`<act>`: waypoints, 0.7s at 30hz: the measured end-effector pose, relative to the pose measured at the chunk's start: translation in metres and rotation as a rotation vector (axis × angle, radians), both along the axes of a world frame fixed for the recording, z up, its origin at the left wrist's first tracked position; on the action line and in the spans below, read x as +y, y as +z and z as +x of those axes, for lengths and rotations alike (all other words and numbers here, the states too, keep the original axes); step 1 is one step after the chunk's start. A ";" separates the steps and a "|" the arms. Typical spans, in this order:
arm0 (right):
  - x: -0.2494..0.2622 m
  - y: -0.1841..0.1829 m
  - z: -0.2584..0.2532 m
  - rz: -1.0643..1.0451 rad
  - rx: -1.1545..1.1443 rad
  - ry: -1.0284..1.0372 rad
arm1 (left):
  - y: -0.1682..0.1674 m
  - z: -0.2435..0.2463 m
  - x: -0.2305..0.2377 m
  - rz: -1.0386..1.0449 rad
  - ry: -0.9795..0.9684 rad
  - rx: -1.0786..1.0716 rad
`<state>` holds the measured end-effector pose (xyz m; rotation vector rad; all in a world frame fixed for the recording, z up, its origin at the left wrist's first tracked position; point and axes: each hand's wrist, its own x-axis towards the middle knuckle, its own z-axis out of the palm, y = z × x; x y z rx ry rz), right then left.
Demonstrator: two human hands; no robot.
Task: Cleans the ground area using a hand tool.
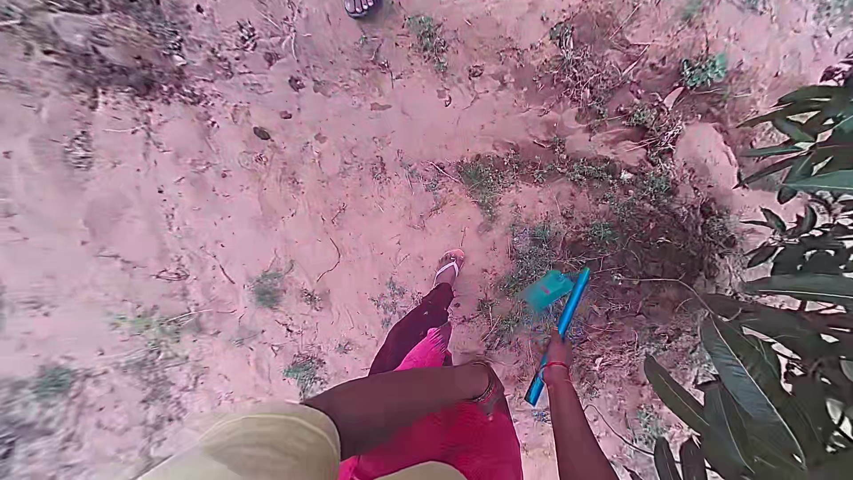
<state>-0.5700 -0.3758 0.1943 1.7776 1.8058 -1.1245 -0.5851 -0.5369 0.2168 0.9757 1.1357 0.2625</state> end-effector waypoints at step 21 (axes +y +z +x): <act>0.079 -0.321 -0.156 -0.164 -0.043 0.166 | -0.192 0.043 0.097 -0.323 0.301 -0.348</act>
